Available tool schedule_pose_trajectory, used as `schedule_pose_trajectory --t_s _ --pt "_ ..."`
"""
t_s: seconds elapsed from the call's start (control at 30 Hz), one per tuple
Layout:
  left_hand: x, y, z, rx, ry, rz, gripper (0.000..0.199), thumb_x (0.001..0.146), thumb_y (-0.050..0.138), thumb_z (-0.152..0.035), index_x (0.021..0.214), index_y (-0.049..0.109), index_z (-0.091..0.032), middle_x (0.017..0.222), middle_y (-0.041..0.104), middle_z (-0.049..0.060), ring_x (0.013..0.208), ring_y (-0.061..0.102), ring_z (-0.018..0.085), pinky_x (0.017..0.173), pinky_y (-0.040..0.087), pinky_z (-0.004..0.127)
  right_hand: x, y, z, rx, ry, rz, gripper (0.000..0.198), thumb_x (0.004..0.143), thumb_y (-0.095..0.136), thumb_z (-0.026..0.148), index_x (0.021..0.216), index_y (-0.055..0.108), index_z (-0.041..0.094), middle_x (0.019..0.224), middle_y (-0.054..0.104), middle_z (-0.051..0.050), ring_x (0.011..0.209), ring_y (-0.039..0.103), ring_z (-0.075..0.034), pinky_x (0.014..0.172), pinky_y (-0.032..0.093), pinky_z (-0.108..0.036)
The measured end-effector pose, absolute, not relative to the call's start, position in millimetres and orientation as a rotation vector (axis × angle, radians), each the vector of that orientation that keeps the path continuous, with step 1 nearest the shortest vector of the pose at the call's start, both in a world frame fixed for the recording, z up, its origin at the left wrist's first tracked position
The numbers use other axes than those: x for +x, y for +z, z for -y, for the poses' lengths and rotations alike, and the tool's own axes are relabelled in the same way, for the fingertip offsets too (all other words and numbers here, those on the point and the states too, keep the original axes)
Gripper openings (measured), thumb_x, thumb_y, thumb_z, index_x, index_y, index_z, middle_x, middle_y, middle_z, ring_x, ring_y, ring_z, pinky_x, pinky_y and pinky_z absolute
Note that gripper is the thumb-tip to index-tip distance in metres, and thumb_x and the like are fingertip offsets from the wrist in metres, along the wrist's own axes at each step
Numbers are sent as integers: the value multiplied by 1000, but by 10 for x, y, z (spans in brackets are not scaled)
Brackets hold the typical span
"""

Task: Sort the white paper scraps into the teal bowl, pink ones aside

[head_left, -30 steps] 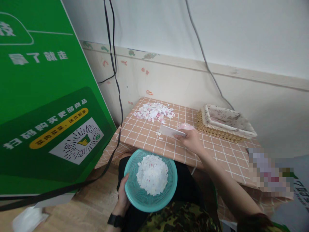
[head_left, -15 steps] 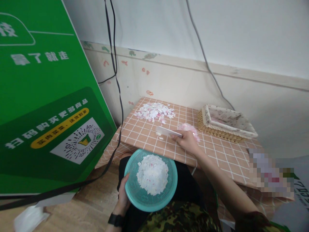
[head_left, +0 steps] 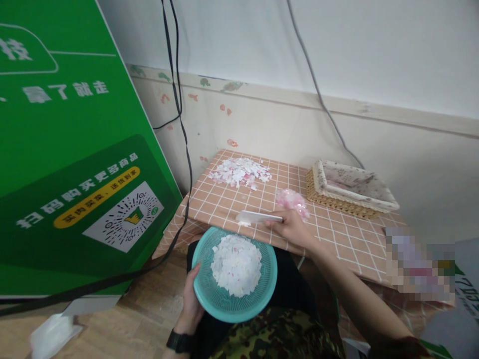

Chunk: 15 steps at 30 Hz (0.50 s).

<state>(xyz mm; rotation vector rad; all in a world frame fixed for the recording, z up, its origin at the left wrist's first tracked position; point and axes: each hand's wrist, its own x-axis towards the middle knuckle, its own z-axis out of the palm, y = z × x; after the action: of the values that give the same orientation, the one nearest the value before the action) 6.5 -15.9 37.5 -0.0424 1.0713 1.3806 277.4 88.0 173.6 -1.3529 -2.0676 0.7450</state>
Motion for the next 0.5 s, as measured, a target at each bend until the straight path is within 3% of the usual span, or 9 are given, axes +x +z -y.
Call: schedule_pose_trajectory --t_s 0.27,0.37,0.5 --pt "48 617 75 -42 1372 -1097 14 68 66 -25 76 72 -15 72 73 5 64 66 19 69 52 32 2642 1714 -556 -1154 856 2089 29 88 48 32 108 68 26 99 71 -3 83 65 -18 72 48 -28" --pt "11 677 53 -46 1366 -1100 15 68 65 -25 78 72 -15 74 74 5 67 66 21 72 52 34 2685 1730 -572 -1183 881 2094 26 87 50 34 101 70 24 91 72 -2 76 65 -18 67 48 -28" --pt "-15 696 58 -41 1366 -1097 15 69 65 -24 79 72 -15 75 74 5 68 67 22 76 52 36 2886 1720 -854 -1550 455 1835 24 84 52 33 86 71 19 72 70 -4 62 60 -18 57 44 -28"
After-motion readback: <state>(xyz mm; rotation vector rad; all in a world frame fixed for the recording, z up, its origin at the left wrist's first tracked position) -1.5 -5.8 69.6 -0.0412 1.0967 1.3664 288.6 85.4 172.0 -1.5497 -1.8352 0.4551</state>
